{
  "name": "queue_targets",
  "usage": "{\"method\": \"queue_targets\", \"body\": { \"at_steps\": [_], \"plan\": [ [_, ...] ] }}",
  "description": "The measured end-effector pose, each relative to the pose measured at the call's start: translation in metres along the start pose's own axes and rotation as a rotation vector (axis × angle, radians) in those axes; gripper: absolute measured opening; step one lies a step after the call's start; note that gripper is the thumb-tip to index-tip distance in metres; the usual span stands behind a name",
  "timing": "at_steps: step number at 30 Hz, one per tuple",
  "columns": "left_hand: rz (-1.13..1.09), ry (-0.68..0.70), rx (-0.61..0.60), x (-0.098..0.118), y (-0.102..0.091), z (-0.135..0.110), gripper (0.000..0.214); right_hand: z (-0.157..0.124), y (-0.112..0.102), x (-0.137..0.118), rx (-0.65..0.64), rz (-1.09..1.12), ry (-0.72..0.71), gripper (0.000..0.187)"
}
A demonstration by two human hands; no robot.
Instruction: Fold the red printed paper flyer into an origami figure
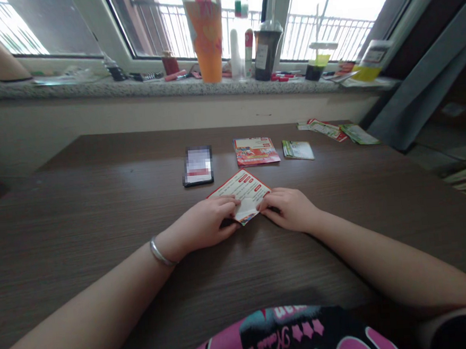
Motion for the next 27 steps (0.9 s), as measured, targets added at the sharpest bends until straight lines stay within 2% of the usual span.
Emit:
{"method": "queue_targets", "body": {
  "at_steps": [8,14,17,20,24,27],
  "plan": [
    [0.063,0.003,-0.008,0.013,-0.002,0.007,0.024,0.001,-0.002,-0.007,-0.037,0.110,-0.017,0.008],
    [0.008,-0.069,0.036,0.014,-0.005,0.008,0.032,0.004,-0.001,-0.006,-0.048,0.180,0.018,0.006],
    [-0.034,-0.122,0.083,0.009,-0.006,0.007,0.034,0.005,0.001,-0.003,-0.051,0.190,0.045,0.005],
    [-0.072,-0.244,0.110,-0.001,-0.005,0.005,0.035,0.005,0.004,0.002,-0.048,0.222,0.084,0.005],
    [-0.105,-0.385,0.097,-0.015,0.000,0.000,0.035,0.003,0.006,0.008,-0.009,0.255,0.134,0.003],
    [-0.078,-0.414,0.074,-0.020,0.003,-0.001,0.034,0.003,0.008,0.009,0.006,0.237,0.116,0.002]
  ]
}}
Point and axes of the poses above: each hand's wrist, its own z-axis towards the middle knuckle, its own y-axis out of the palm, x = y × z, the point moved 7 cm from there along z, towards the middle knuckle, and after that the axes turned 9 degrees about y, right-handed, at the moved point
